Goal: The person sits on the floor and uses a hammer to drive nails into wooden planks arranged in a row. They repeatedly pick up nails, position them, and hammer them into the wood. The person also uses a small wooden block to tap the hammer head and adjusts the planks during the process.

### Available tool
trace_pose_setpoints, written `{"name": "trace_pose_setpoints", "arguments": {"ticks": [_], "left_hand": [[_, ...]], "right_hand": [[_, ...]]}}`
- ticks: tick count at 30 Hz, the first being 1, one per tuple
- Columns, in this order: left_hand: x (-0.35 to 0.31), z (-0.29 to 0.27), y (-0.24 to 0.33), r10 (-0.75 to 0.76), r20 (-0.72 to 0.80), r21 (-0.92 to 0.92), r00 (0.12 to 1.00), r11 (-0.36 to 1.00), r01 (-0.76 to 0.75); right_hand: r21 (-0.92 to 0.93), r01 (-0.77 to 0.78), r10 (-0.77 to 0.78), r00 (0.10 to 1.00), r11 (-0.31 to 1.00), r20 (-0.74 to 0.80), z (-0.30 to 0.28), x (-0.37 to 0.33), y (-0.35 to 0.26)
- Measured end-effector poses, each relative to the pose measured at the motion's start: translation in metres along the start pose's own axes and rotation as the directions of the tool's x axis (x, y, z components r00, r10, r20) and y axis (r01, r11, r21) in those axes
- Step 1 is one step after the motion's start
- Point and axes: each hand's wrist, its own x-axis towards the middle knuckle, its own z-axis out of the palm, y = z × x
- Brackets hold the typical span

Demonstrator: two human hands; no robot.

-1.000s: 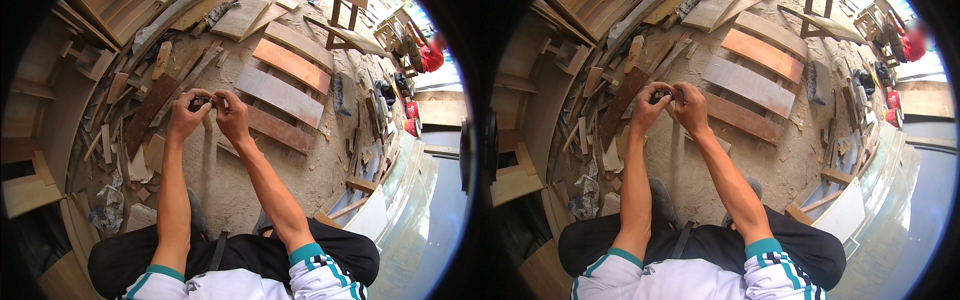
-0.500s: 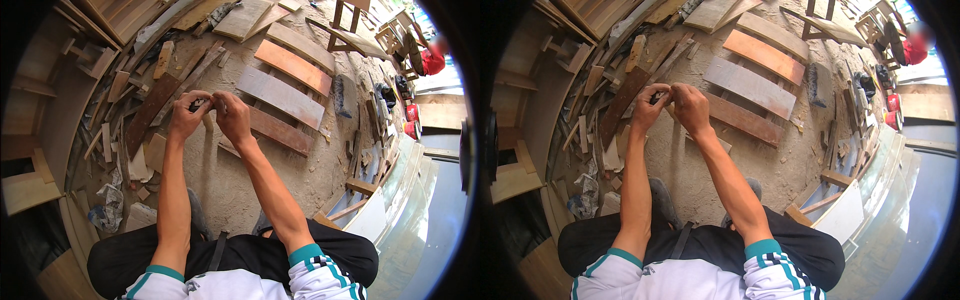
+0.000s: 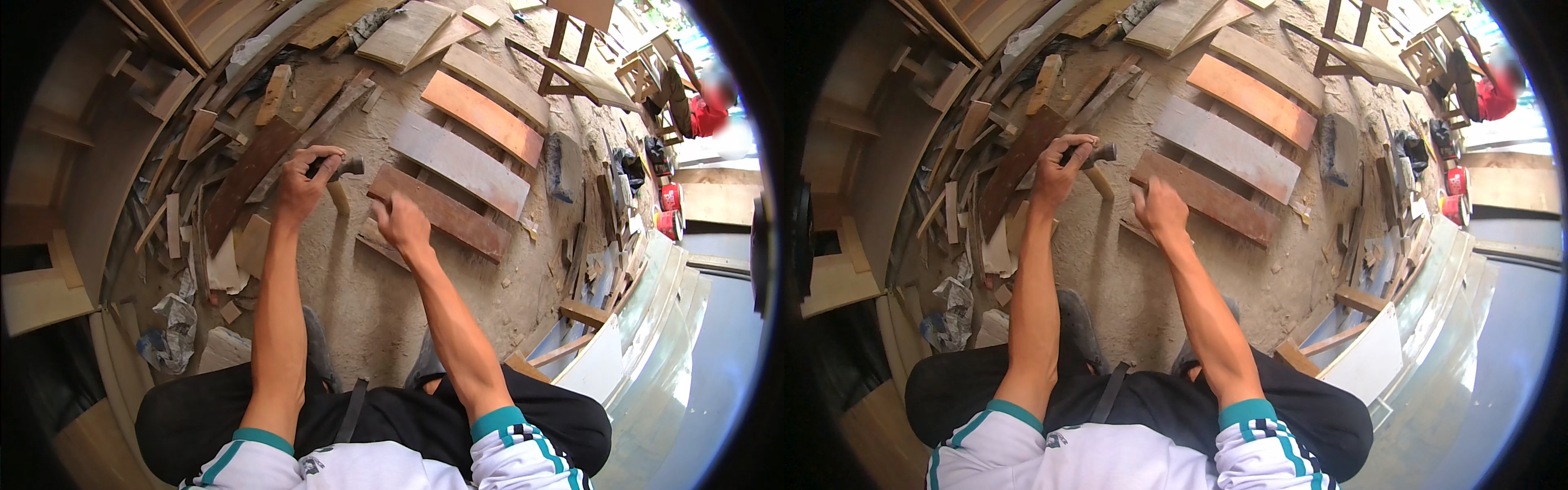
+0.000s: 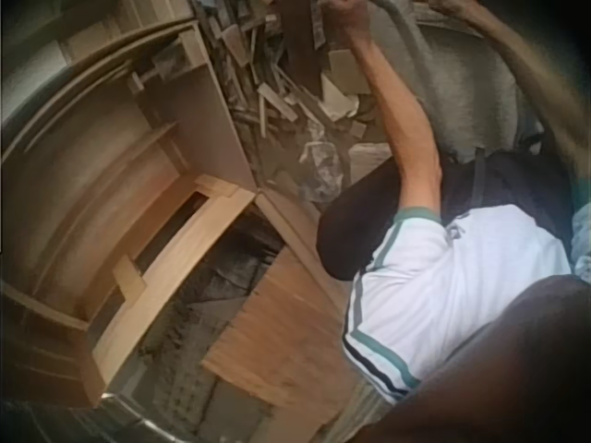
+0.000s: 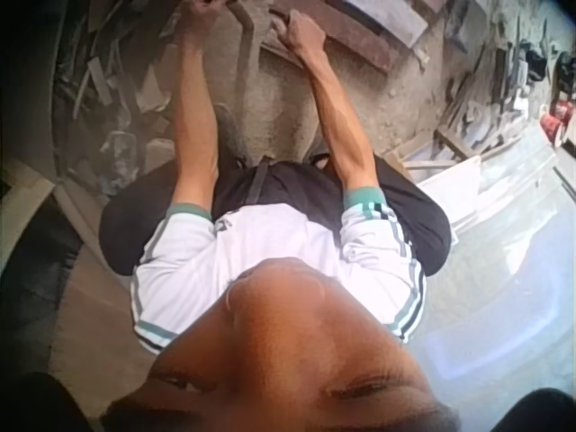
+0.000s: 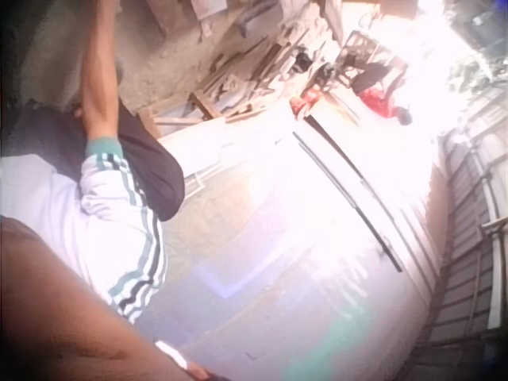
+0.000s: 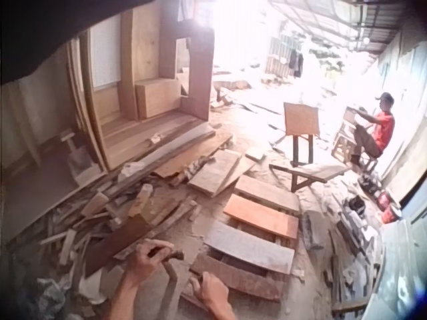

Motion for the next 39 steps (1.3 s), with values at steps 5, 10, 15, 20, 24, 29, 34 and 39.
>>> {"name": "trace_pose_setpoints", "arguments": {"ticks": [5, 10, 15, 20, 24, 29, 34, 39], "left_hand": [[0.000, -0.002, -0.002, -0.007, -0.020, -0.033, 1.000, 0.999, 0.007], [0.002, 0.001, 0.002, -0.029, -0.035, -0.056, 0.999, 0.998, 0.027], [0.002, 0.008, 0.007, -0.022, -0.047, -0.026, 0.999, 0.999, 0.021], [0.005, 0.012, -0.002, 0.013, -0.061, 0.048, 0.998, 0.999, -0.011], [0.007, 0.016, -0.003, -0.013, -0.052, 0.060, 0.999, 0.998, 0.016], [0.006, 0.014, -0.014, -0.020, -0.080, -0.055, 0.997, 0.998, 0.016], [0.005, 0.011, -0.013, -0.015, -0.080, -0.063, 0.997, 0.998, 0.010], [0.003, 0.011, -0.010, -0.039, -0.085, -0.104, 0.996, 0.994, 0.030]], "right_hand": [[-0.321, 0.059, -0.024, 0.993, 0.945, 0.112, 0.030, -0.057, 0.043], [-0.115, 0.057, -0.051, 0.997, 0.992, 0.056, 0.036, -0.073, 0.070], [0.365, 0.147, -0.029, 0.951, 0.919, -0.309, -0.010, -0.042, 0.026], [0.730, 0.193, -0.014, 0.970, 0.655, -0.244, -0.080, -0.016, -0.054], [0.862, 0.151, 0.089, 0.971, 0.484, -0.220, -0.092, -0.019, -0.080], [0.572, 0.005, 0.047, 0.996, 0.820, -0.075, -0.094, -0.015, -0.082], [0.791, 0.153, 0.118, 0.955, 0.593, -0.273, -0.102, -0.016, -0.087], [0.543, 0.039, 0.002, 0.997, 0.839, -0.075, -0.085, -0.011, -0.080]]}}
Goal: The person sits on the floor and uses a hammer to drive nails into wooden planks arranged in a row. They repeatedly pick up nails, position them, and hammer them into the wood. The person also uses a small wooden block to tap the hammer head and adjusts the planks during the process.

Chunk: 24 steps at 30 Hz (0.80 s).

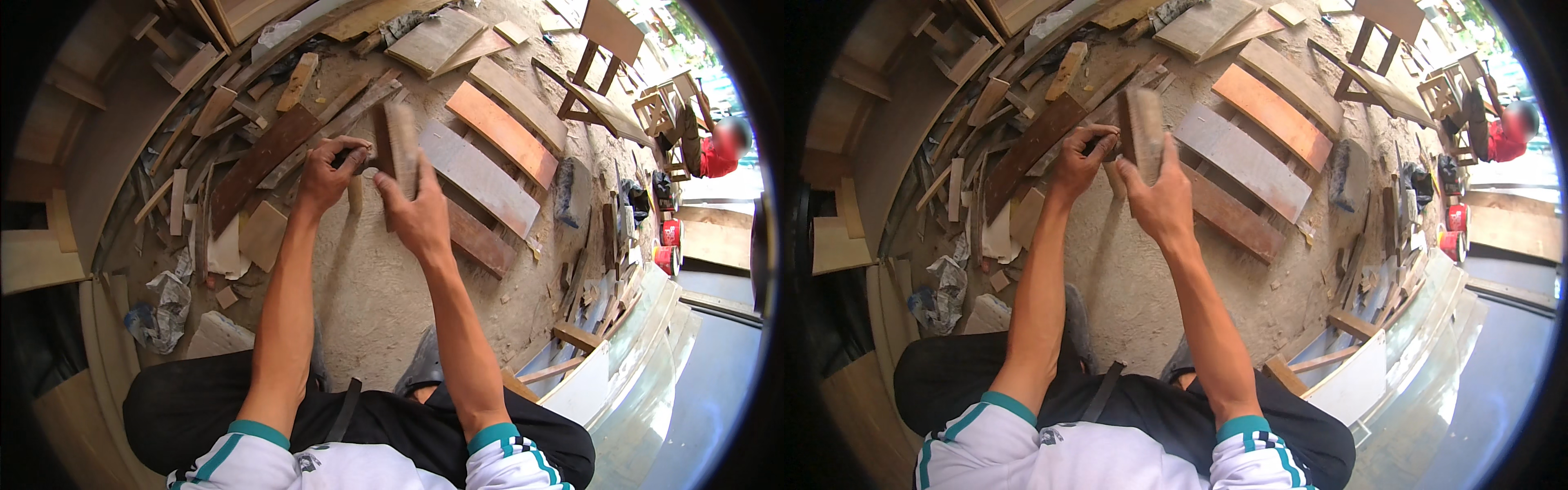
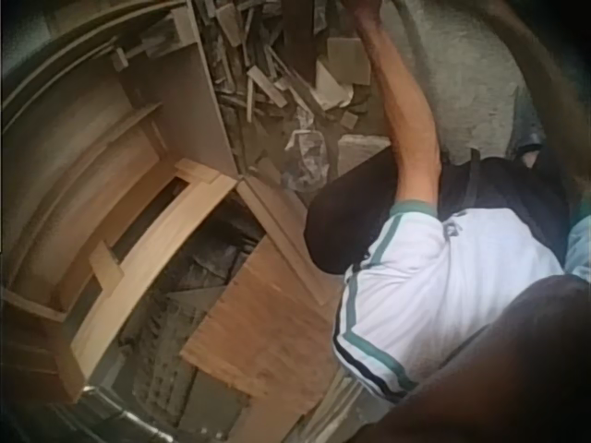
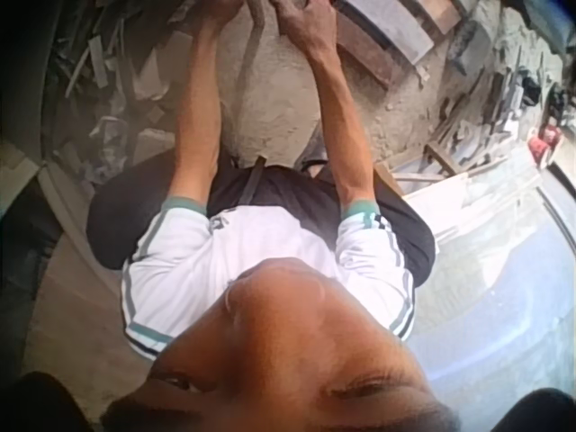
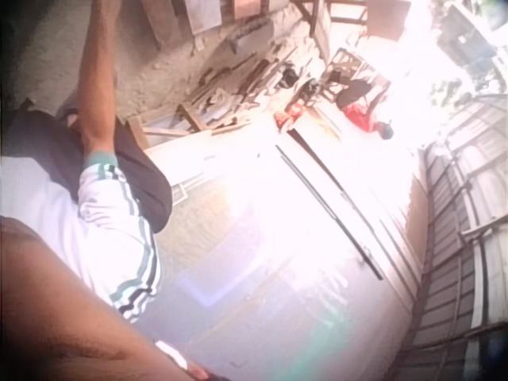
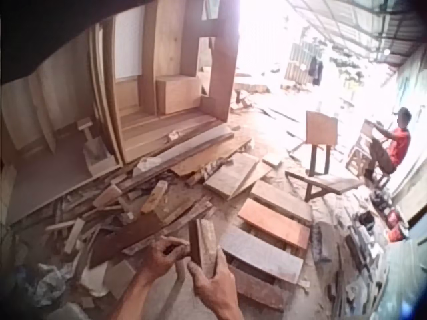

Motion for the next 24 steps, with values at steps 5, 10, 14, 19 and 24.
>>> {"name": "trace_pose_setpoints", "arguments": {"ticks": [5, 10, 14, 19, 24], "left_hand": [[0.002, 0.007, 0.011, 0.032, 0.046, 0.106, 0.998, 0.994, -0.037], [0.002, 0.001, 0.003, 0.016, 0.016, 0.006, 1.000, 1.000, -0.016], [0.002, 0.002, 0.000, 0.077, 0.013, 0.082, 0.997, 0.994, -0.077], [0.001, -0.001, -0.001, 0.022, -0.001, -0.023, 1.000, 1.000, -0.022], [0.000, 0.000, 0.003, 0.061, -0.004, 0.116, 0.998, 0.991, -0.060]], "right_hand": [[0.051, 0.222, -0.190, 0.915, 0.974, -0.356, 0.007, 0.003, -0.002], [0.136, -0.027, 0.034, 0.998, 0.990, -0.054, -0.010, 0.004, -0.022], [-0.109, 0.019, -0.023, 0.999, 0.994, -0.032, 0.002, 0.001, -0.009], [0.180, -0.008, 0.021, 0.997, 0.984, -0.071, -0.006, 0.001, -0.027], [-0.322, -0.084, 0.122, 0.987, 0.943, 0.101, 0.004, 0.009, -0.019]]}}
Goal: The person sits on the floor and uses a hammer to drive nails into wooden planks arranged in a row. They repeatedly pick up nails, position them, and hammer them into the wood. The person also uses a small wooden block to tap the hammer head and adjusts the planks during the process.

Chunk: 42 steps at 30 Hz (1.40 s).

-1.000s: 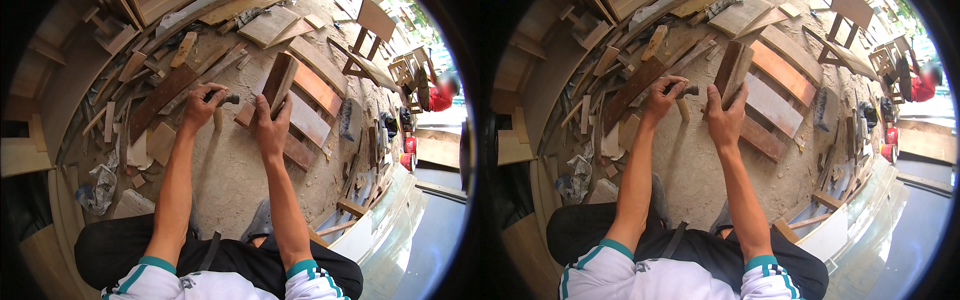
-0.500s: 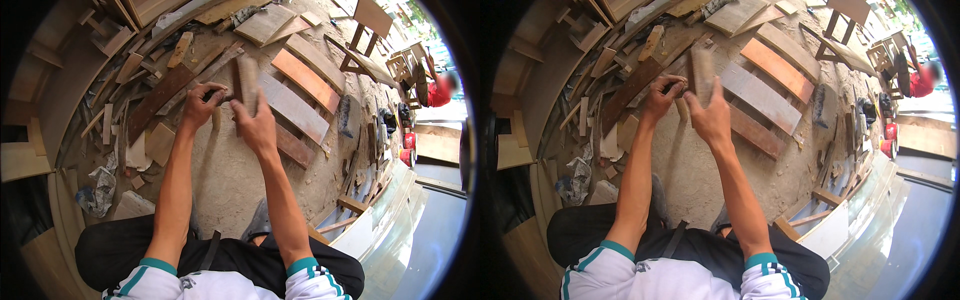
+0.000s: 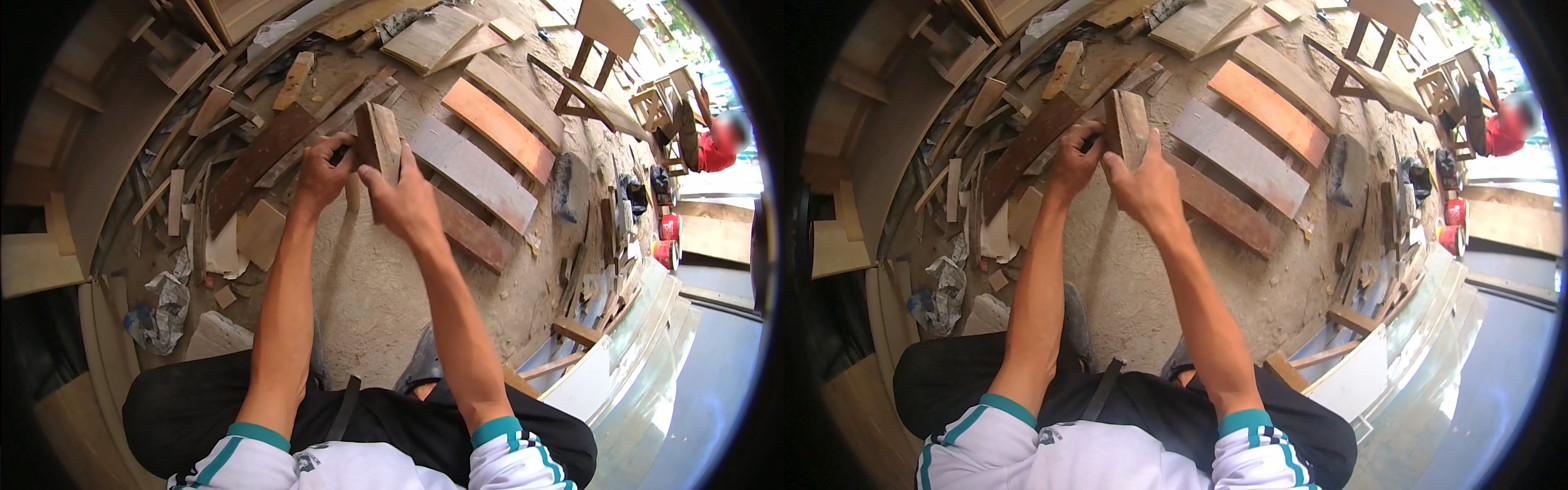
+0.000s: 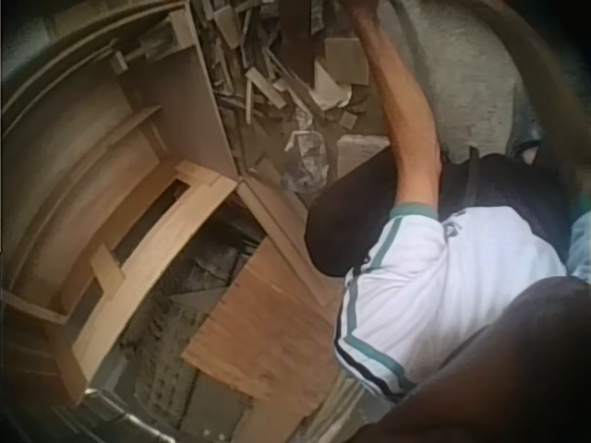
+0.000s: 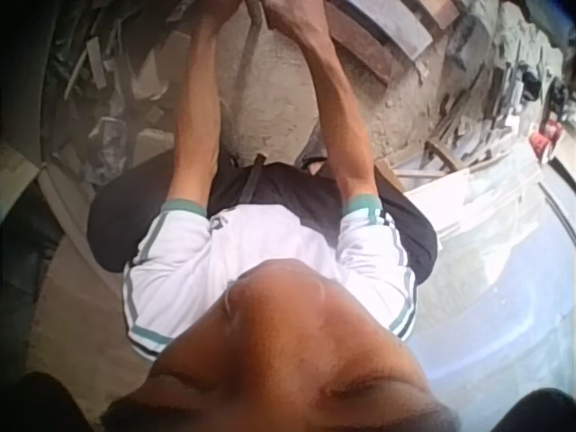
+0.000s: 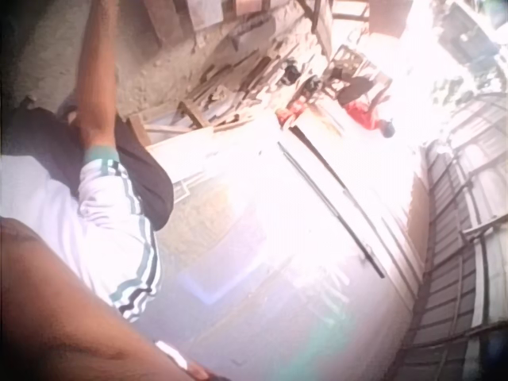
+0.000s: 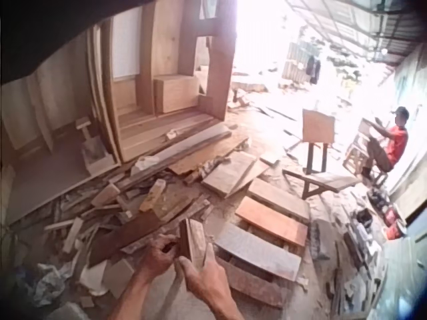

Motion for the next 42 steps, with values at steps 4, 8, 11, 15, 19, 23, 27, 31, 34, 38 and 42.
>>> {"name": "trace_pose_setpoints", "arguments": {"ticks": [4, 8, 11, 15, 19, 23, 27, 31, 34, 38, 42], "left_hand": [[0.000, 0.002, 0.001, -0.030, 0.020, -0.034, 0.999, 0.999, 0.030], [0.002, 0.005, -0.008, 0.024, -0.023, 0.011, 0.999, 1.000, -0.024], [0.000, 0.000, -0.013, -0.023, -0.014, -0.034, 1.000, 0.999, 0.023], [0.002, 0.006, -0.001, 0.015, -0.005, -0.040, 1.000, 0.999, -0.015], [0.002, 0.000, 0.000, -0.077, -0.042, -0.075, 0.996, 0.994, 0.074], [0.003, 0.004, -0.003, -0.015, -0.032, -0.031, 0.999, 0.999, 0.014], [-0.002, 0.001, -0.009, -0.136, -0.012, -0.100, 0.991, 0.986, 0.134], [0.004, 0.013, 0.001, 0.039, -0.022, 0.027, 0.999, 0.999, -0.038], [0.002, 0.014, -0.005, 0.001, -0.009, 0.077, 1.000, 0.997, -0.001], [0.003, 0.014, -0.001, -0.041, 0.018, -0.023, 0.999, 0.999, 0.042], [-0.001, 0.023, 0.003, -0.157, -0.047, -0.090, 0.986, 0.984, 0.152]], "right_hand": [[0.526, 0.175, -0.011, 0.954, 0.832, -0.300, -0.023, -0.010, -0.011], [-0.020, -0.086, 0.087, 0.995, 0.996, 0.054, -0.004, -0.007, -0.009], [0.356, -0.081, 0.062, 0.996, 0.931, 0.065, -0.025, -0.001, -0.008], [0.208, 0.008, 0.011, 0.996, 0.978, -0.093, -0.004, -0.001, 0.002], [0.226, -0.005, -0.004, 0.999, 0.974, 0.039, -0.018, -0.003, -0.013], [0.187, 0.000, 0.015, 0.997, 0.982, -0.079, 0.000, -0.001, -0.003], [0.236, -0.054, 0.055, 0.998, 0.970, 0.001, -0.020, -0.004, -0.014], [0.363, 0.075, 0.011, 0.974, 0.929, -0.228, -0.007, -0.001, 0.003], [0.315, -0.230, 0.172, 0.964, 0.921, 0.201, -0.019, -0.001, -0.012], [0.661, -0.134, 0.169, 0.985, 0.738, 0.011, -0.028, -0.008, -0.001], [0.628, -0.106, 0.135, 0.991, 0.771, 0.001, -0.020, 0.002, 0.032]]}}
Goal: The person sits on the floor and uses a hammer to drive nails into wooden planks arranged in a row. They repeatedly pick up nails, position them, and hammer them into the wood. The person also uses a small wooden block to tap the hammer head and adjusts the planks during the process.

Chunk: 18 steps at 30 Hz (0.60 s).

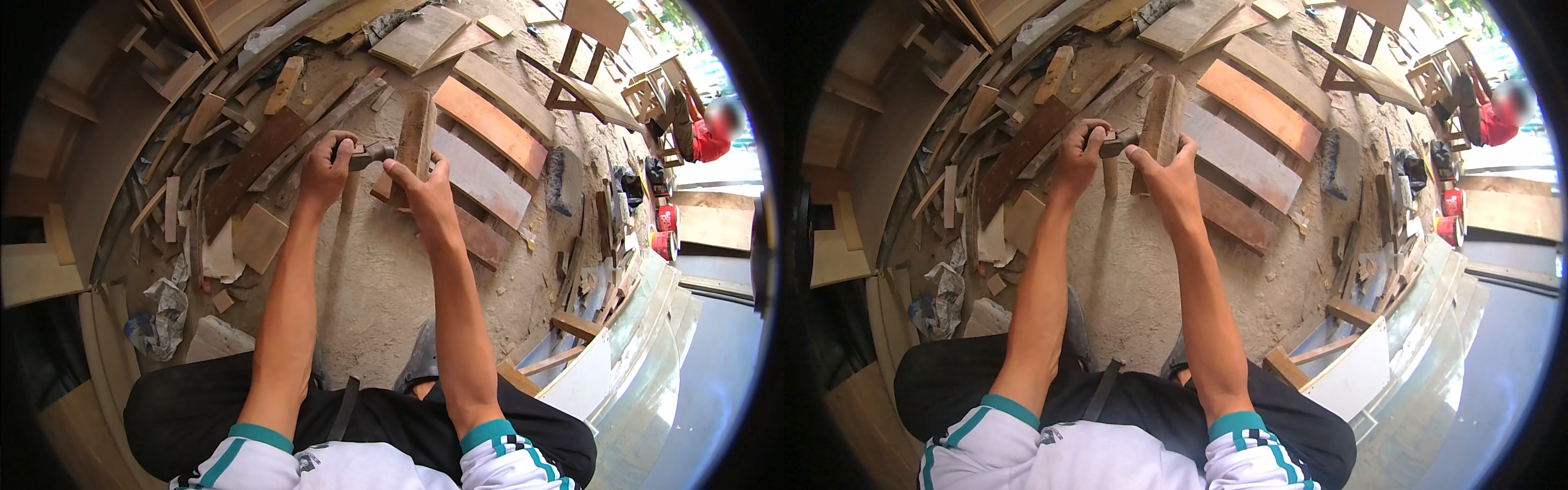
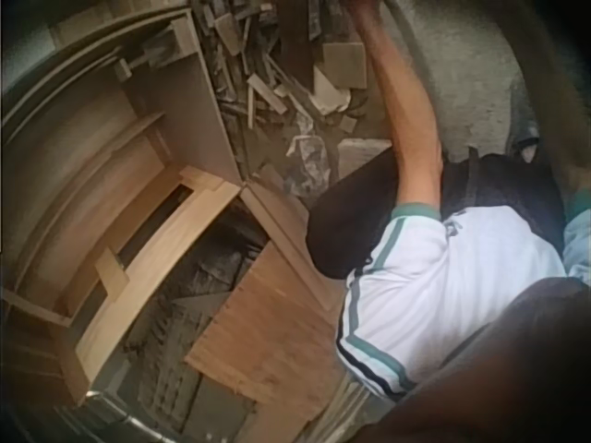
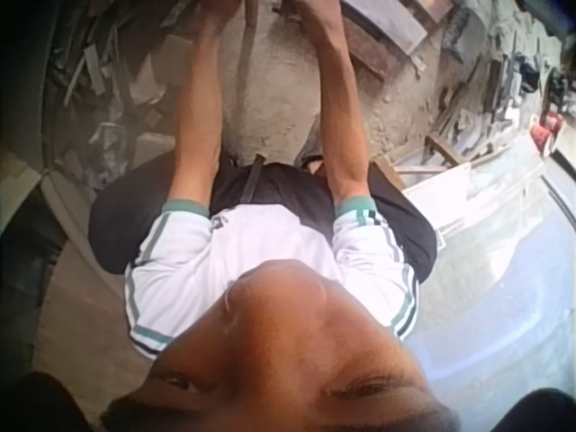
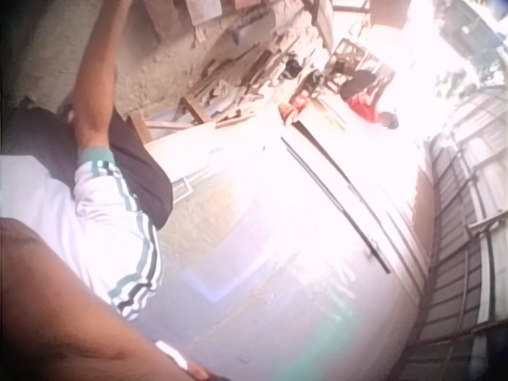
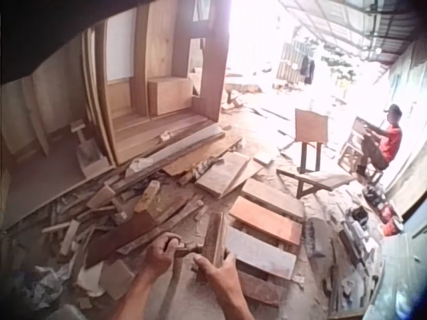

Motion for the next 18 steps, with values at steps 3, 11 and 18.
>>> {"name": "trace_pose_setpoints", "arguments": {"ticks": [3, 11, 18], "left_hand": [[0.008, -0.002, -0.016, 0.016, -0.020, 0.043, 1.000, 0.999, -0.015], [0.009, -0.008, -0.023, -0.035, -0.206, 0.184, 0.978, 0.980, 0.074], [0.004, -0.022, -0.023, -0.024, -0.258, 0.134, 0.966, 0.989, 0.060]], "right_hand": [[0.127, 0.014, -0.017, 1.000, 0.992, 0.024, 0.007, -0.002, 0.013], [-0.061, 0.151, -0.151, 0.988, 0.987, -0.006, 0.015, -0.013, 0.028], [0.096, 0.461, -0.431, 0.872, 0.882, -0.231, 0.026, -0.032, -0.007]]}}
